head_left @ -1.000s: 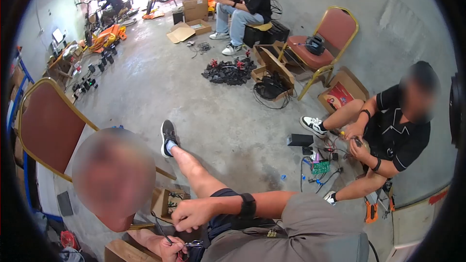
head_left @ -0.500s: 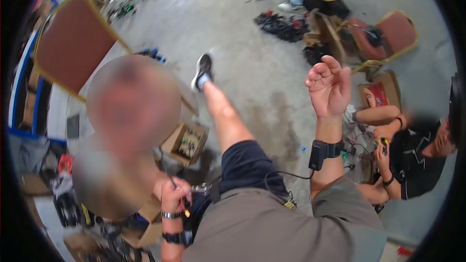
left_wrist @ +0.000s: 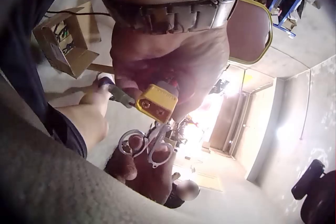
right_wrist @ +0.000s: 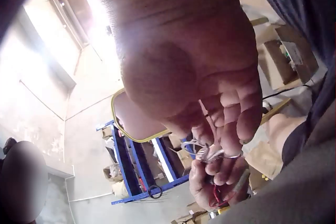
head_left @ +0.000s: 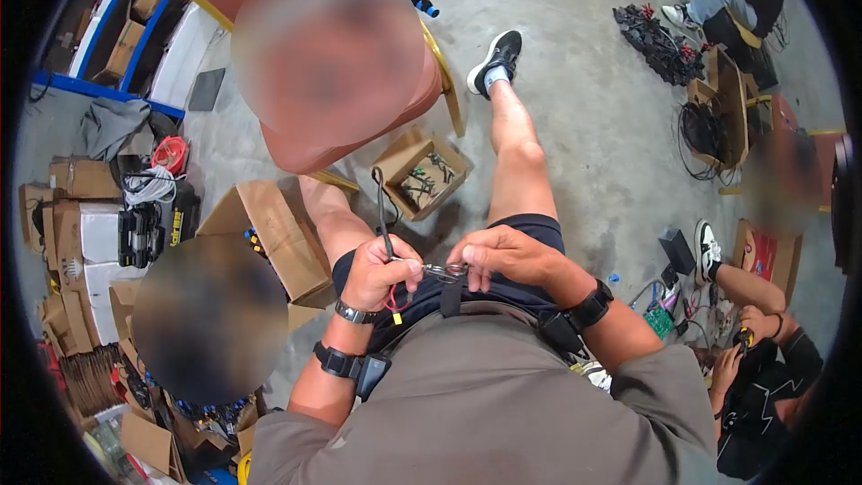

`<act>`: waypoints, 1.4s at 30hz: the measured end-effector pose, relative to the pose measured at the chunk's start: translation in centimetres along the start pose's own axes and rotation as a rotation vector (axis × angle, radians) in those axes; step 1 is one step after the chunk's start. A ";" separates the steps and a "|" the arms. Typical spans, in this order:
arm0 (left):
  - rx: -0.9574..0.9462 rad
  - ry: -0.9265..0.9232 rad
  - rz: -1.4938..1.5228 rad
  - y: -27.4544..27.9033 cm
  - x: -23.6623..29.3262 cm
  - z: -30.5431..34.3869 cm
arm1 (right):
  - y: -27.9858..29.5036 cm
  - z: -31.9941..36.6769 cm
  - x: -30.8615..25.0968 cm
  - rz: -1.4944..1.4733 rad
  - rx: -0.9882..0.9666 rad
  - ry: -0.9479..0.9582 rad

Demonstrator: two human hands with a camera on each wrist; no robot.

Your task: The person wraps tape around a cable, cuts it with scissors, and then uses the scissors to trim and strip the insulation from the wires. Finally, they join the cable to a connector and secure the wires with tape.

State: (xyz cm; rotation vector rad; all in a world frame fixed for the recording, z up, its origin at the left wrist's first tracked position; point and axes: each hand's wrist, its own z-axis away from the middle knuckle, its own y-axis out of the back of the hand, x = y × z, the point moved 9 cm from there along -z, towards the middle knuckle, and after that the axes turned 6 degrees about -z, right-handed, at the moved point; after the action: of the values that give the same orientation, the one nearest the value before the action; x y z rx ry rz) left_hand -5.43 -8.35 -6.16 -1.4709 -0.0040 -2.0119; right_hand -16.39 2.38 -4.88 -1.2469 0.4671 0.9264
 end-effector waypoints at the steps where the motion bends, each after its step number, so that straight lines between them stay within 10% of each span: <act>1: -0.024 0.011 -0.007 -0.3 0.0 0.0 | -0.3 -0.2 0.7 0.005 -0.010 -0.052; 23: -0.107 -0.057 -0.030 -2.1 2.0 0.9 | -0.7 2.3 -2.1 0.113 0.129 0.055; 29: 0.094 -0.092 -0.226 1.9 2.5 1.6 | -2.8 -1.7 -6.0 0.675 0.067 0.139; 42: 0.378 -0.001 -0.257 4.9 2.1 2.2 | -0.5 -10.4 -3.6 0.925 -0.153 0.170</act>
State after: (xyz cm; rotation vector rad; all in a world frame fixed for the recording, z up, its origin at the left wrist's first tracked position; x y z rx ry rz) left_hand -1.48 -12.51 -5.30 -1.2762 -0.5687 -2.0664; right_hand -16.18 -8.67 -4.93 -1.2490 1.1794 1.6534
